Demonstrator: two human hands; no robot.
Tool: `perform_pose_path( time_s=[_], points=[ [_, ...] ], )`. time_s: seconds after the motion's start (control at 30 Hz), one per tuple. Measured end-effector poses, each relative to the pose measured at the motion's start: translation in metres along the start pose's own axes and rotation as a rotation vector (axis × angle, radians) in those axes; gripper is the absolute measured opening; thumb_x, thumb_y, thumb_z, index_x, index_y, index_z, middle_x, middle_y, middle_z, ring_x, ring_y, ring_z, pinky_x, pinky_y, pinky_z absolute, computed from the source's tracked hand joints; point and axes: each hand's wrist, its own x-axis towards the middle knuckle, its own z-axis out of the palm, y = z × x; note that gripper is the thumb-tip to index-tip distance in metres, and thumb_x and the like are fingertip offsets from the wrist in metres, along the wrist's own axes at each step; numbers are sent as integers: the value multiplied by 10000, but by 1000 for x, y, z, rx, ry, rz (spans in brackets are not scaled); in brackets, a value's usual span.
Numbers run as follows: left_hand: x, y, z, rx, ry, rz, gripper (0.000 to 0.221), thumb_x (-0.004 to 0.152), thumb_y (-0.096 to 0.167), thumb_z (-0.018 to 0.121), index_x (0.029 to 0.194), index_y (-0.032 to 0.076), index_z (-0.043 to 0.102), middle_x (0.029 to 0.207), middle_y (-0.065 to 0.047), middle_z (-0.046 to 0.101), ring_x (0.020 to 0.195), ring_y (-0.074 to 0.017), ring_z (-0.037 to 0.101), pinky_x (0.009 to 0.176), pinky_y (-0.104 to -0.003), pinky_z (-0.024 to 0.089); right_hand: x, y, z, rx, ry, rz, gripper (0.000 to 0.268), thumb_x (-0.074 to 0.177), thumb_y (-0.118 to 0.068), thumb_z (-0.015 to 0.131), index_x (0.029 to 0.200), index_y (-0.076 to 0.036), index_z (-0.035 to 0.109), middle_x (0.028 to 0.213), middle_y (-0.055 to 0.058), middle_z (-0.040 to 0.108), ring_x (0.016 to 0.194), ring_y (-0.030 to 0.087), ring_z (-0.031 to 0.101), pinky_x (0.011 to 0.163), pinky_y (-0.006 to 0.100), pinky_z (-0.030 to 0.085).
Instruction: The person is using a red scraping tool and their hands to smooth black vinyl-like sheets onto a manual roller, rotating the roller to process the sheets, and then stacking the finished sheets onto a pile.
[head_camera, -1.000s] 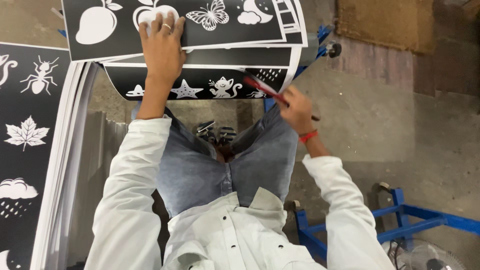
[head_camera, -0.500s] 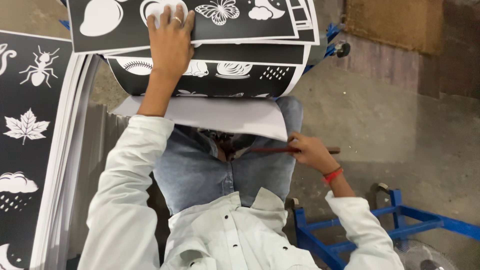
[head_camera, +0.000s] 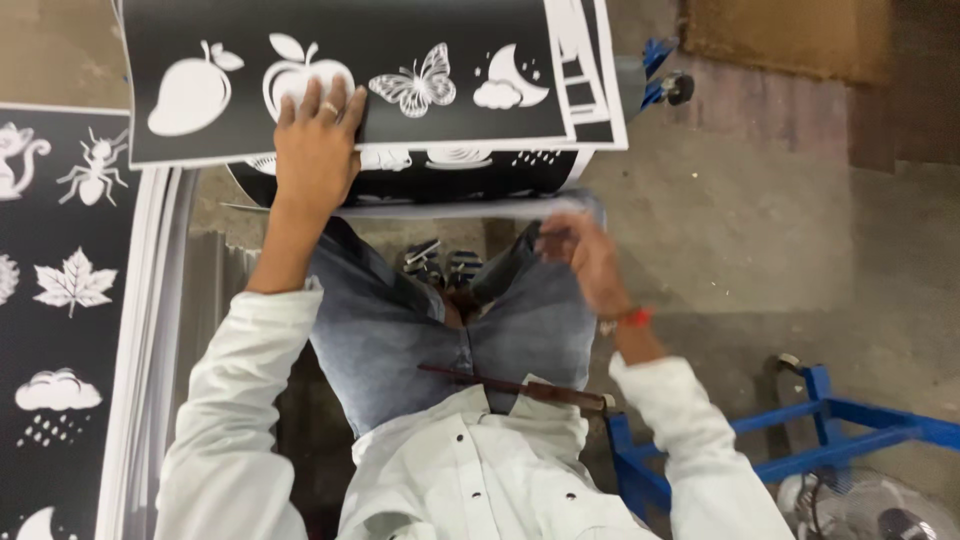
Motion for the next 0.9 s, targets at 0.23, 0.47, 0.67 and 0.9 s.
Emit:
perform_pose_path(
  time_s=[0.23, 0.47, 0.67, 0.9],
  points=[
    [-4, 3, -5, -27, 24, -17, 770, 730, 105, 767, 1481, 70, 596, 1516, -188, 565, 1383, -420, 518, 1107, -600, 400, 103, -27, -30, 344, 84, 52, 710, 1021, -595, 381, 1402, -15, 533, 1433, 164, 614, 1375, 356, 567, 1173, 505, 436],
    [-5, 4, -3, -51, 44, -17, 734, 755, 109, 763, 1472, 89, 607, 1502, -182, 571, 1378, -420, 530, 1098, -598, 422, 111, -69, -18, 594, -120, -32, 898, 948, -732, 417, 1510, -38, 514, 1476, 147, 616, 1358, 316, 627, 1174, 510, 506],
    [-10, 6, -5, -29, 27, -9, 757, 733, 105, 770, 1472, 92, 607, 1503, -184, 569, 1373, -421, 527, 1085, -595, 426, 163, -116, -29, 64, -35, 75, 607, 1039, -463, 652, 1385, 36, 645, 1254, 140, 751, 1039, 199, 748, 903, 341, 619],
    [-28, 10, -1, -47, 36, -3, 777, 744, 72, 749, 1504, 91, 587, 1542, -185, 547, 1413, -429, 495, 1137, -591, 383, 163, -99, -23, -161, 4, 23, 276, 938, -126, 789, 1141, 52, 729, 1056, 111, 758, 846, 159, 743, 767, 319, 626]
  ],
)
